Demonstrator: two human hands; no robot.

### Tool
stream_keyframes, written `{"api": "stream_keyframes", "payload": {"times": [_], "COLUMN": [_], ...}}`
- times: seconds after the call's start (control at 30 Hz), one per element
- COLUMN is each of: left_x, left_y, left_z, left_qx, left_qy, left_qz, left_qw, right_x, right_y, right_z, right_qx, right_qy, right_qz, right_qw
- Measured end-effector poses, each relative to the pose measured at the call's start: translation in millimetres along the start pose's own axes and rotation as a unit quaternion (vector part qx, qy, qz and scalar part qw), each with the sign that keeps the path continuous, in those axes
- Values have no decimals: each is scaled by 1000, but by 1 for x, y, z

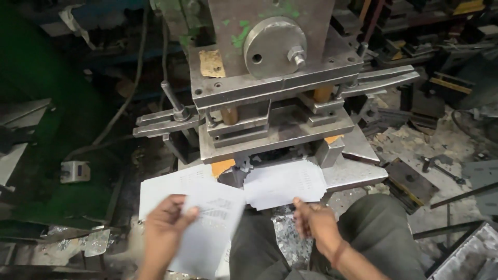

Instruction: Placing metal plates into an industrial stamping machine for processing and stacking them afterwards.

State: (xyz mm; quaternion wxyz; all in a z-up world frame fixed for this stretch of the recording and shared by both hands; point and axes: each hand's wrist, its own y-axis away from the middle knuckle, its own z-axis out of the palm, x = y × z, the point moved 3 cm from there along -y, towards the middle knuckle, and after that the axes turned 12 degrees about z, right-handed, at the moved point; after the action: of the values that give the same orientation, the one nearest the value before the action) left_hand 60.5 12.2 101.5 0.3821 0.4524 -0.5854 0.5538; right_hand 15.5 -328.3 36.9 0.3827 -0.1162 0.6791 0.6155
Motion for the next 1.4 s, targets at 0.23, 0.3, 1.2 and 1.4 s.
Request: {"api": "stream_keyframes", "payload": {"times": [0.23,0.3,1.2,1.4], "left_x": [16,37,-93,-97], "left_y": [-7,-14,62,73], "left_z": [93,97,22,27], "left_qx": [-77,-54,-10,-7], "left_qy": [18,20,84,100], "left_qz": [-48,-77,-206,-206], "left_qw": [996,995,975,973], "right_x": [1,-18,-194,-200], "right_y": [39,47,-65,-46], "right_z": [27,19,75,81], "right_qx": [-234,-145,-21,2], "right_qy": [138,42,-311,-279], "right_qz": [-62,-160,-139,-120], "right_qw": [960,976,940,953]}}
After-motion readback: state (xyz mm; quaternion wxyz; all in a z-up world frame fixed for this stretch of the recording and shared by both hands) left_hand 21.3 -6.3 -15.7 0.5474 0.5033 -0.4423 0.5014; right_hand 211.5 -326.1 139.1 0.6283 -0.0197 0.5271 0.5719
